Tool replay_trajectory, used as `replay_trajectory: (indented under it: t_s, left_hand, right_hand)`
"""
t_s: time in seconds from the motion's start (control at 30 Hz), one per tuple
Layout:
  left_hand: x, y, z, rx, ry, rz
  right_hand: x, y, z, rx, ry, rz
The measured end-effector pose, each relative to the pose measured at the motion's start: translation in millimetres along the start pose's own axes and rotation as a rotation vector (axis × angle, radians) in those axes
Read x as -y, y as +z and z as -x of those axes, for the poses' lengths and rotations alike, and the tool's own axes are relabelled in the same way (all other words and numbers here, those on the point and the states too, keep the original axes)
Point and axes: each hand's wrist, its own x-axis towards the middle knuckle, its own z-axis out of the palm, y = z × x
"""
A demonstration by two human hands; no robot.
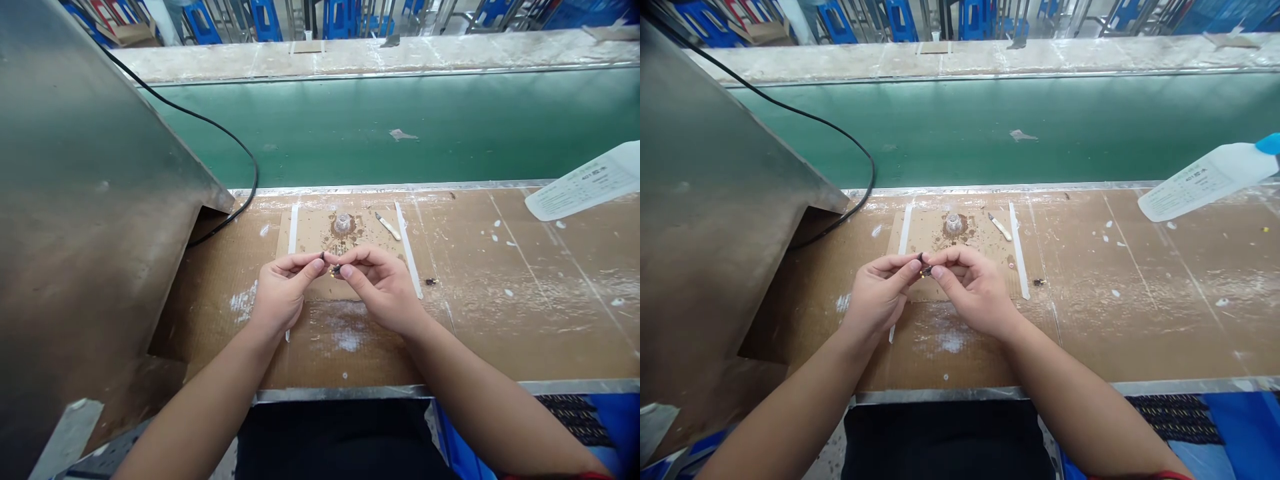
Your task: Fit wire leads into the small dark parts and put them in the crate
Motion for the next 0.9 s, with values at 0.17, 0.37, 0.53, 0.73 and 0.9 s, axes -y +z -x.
replay_trajectory:
  t_s: [0.17, 0.37, 0.53, 0.73, 0.9]
  left_hand:
    - [-5.6, 2.1, -0.9, 0.047, -0.107, 0.248]
    - [-6.7, 1.5, 1.9, 0.122, -0.084, 0.320]
    - [-5.7, 2.6, 5.6, 0.162, -0.061, 0.303]
    - [-5.3, 3.0, 6.6, 0.179, -0.046, 0.282]
    - [-3.7, 1.9, 6.1, 0.178, -0.018, 0.252]
  right_hand:
    - [-4.8, 1.6, 3.4, -0.135, -0.060, 0.119]
    - [-7.7, 6.6, 9.1, -0.121, -0.120, 0.186]
    - [-6.4, 7.7, 6.6, -0.127, -0.170, 0.236]
    - [-2.6, 8.3, 5.7, -0.118, -0.190, 0.288]
    - [-1.2, 8.6, 5.3, -0.122, -0.185, 0.309]
